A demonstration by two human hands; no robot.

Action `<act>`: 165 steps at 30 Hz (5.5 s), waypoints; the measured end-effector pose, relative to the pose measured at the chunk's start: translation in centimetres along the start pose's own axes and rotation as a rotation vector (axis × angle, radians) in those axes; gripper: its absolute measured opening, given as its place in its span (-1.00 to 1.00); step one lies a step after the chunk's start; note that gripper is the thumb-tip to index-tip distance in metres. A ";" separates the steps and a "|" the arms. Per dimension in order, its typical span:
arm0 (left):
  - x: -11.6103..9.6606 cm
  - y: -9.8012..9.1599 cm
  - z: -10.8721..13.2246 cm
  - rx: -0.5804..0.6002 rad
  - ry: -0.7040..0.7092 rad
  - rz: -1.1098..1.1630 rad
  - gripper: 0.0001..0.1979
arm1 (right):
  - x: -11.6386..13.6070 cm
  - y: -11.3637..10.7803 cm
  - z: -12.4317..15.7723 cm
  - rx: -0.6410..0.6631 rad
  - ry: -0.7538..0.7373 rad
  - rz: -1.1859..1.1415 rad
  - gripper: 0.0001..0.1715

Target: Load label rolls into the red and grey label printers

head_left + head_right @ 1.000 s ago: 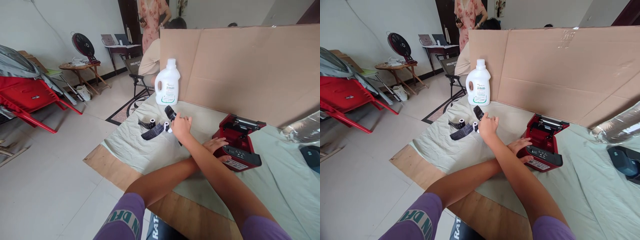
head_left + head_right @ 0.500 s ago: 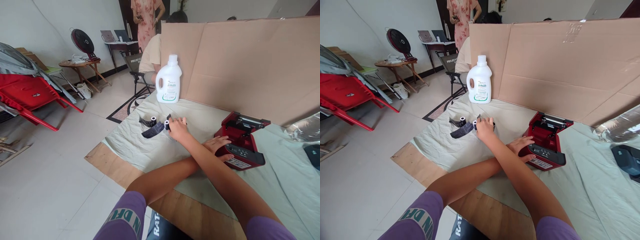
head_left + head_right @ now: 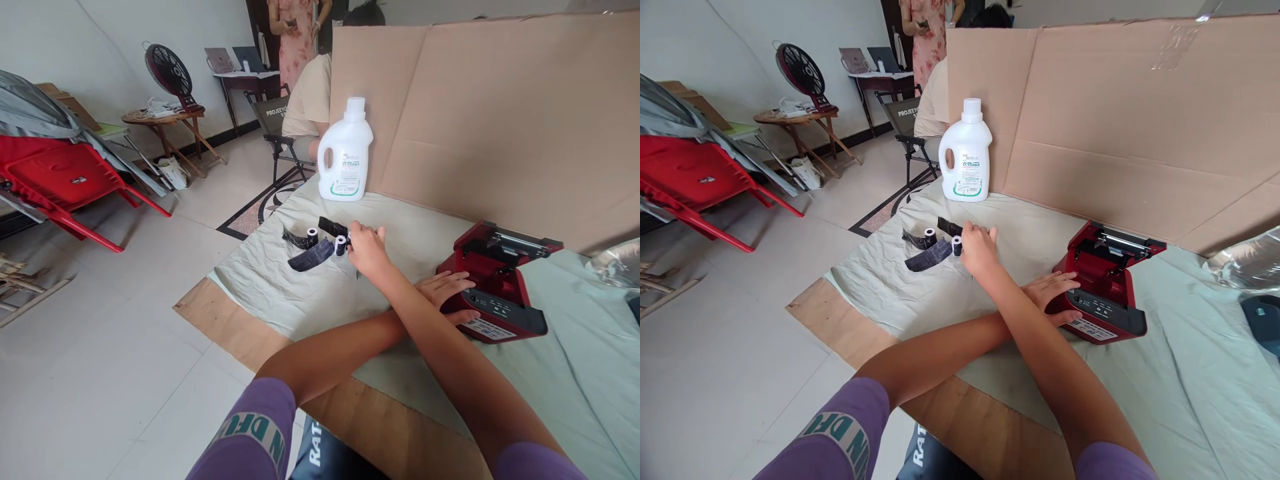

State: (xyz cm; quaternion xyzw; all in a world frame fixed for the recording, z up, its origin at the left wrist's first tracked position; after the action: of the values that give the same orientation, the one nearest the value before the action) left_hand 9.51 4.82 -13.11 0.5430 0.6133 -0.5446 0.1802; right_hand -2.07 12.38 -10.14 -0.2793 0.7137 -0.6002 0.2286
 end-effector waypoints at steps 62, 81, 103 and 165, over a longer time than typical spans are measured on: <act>1.4 1.2 -0.9 0.161 -0.059 0.093 -0.31 | 3.9 -0.7 -4.4 0.018 -0.216 -0.375 -0.49; 1.6 1.2 -0.9 0.083 -0.037 0.078 -0.35 | -0.6 -2.6 -3.0 -0.416 -0.082 -1.016 -0.51; 8.9 -24.7 13.2 -0.397 -1.099 -0.646 -0.40 | -15.5 -16.3 22.2 -0.484 0.155 -1.037 -0.44; 11.0 -23.3 10.4 -0.980 -0.911 -0.343 -0.74 | -16.9 -17.0 23.9 -0.518 0.137 -0.908 -0.39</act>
State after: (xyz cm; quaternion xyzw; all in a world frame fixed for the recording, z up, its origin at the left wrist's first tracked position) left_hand -18.23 5.32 -14.61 0.0114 0.7289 -0.3995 0.5559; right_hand 28.38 4.20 2.30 -0.5678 0.6591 -0.4598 -0.1780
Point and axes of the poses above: each hand's wrist, its own z-axis away from the middle knuckle, its own y-axis out of the palm, x = y × z, the point moved 6 cm from there along -z, towards the middle knuckle, and after that the axes turned 15 degrees about -y, right-handed, at the moved point
